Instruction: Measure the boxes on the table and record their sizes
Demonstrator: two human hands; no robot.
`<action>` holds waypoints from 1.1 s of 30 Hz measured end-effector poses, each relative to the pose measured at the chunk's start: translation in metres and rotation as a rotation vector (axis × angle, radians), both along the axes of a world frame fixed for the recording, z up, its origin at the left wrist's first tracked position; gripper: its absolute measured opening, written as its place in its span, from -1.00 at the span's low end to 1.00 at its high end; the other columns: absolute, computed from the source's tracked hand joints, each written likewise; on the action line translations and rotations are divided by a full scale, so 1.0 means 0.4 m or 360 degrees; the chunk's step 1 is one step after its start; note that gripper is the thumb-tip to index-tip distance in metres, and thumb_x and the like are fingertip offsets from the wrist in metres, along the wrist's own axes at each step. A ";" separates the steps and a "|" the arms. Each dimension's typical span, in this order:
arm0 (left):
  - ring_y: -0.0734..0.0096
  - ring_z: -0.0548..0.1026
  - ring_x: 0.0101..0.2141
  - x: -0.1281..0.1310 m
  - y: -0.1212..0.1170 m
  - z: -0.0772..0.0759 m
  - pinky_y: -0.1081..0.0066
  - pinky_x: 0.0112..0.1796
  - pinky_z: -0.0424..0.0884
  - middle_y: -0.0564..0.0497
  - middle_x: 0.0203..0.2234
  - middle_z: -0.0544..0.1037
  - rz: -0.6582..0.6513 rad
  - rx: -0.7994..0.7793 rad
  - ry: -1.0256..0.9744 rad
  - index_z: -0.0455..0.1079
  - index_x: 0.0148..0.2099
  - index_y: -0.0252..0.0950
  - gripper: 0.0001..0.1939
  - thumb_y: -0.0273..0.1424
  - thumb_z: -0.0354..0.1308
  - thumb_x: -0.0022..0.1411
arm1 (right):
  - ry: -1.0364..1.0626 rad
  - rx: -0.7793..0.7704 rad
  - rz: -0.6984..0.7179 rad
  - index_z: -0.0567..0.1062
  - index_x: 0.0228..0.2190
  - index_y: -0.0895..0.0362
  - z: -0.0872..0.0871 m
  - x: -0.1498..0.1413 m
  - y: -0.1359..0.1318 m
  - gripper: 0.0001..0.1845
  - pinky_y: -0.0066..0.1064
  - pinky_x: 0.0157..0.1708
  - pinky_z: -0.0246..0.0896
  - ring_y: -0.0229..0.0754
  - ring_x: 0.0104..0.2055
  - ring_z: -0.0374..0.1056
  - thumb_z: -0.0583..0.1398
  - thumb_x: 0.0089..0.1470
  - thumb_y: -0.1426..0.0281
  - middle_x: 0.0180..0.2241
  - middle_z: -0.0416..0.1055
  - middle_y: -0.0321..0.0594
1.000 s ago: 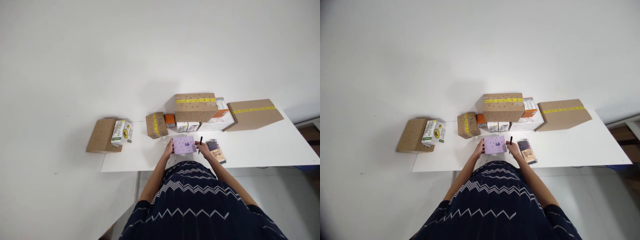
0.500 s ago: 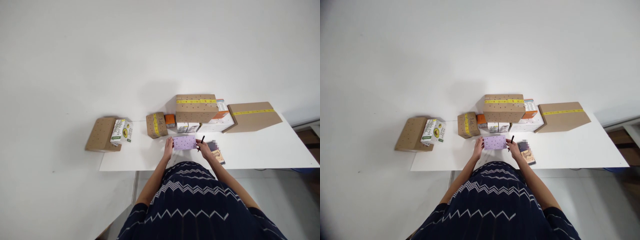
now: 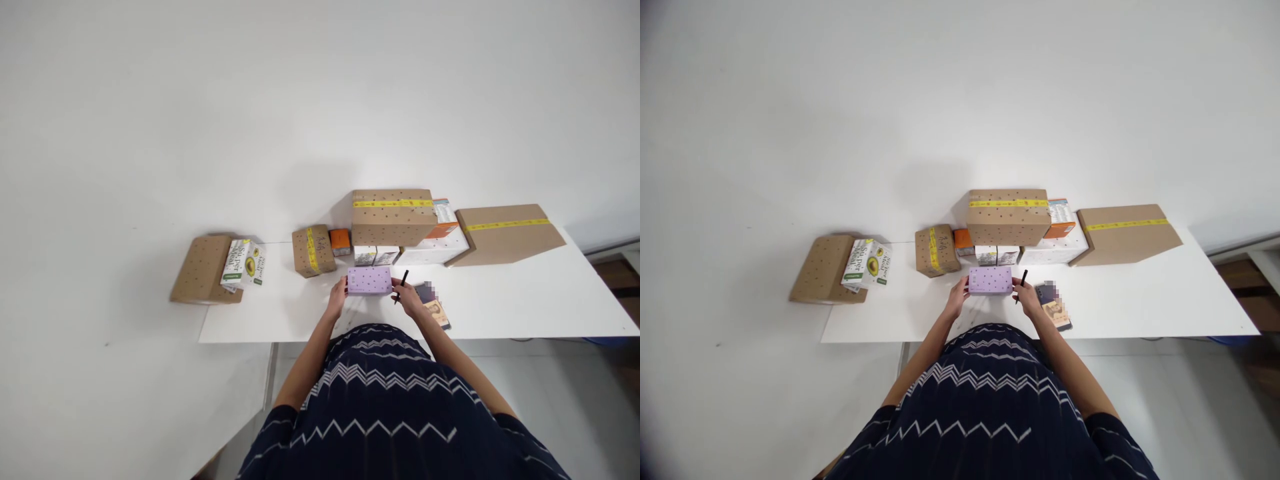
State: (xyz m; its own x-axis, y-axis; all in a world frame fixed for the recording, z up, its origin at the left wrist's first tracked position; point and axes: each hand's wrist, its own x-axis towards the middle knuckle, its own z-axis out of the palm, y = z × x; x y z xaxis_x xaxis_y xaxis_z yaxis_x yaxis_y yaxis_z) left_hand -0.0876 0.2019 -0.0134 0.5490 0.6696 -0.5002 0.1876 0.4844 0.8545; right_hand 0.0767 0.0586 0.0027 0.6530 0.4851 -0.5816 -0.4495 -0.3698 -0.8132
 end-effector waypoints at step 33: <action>0.49 0.42 -0.53 -0.054 -0.023 -0.075 0.42 -0.45 0.39 -0.08 -0.30 0.45 -0.0119 -0.0139 0.0314 0.36 -0.04 -0.31 -0.44 0.05 -0.08 0.21 | 0.0045 -0.0162 0.0217 0.47 -0.09 0.18 -0.061 -0.006 -0.053 -0.47 -0.45 -0.43 0.17 -0.23 -0.36 0.38 0.10 -0.19 0.49 -0.29 0.52 -0.11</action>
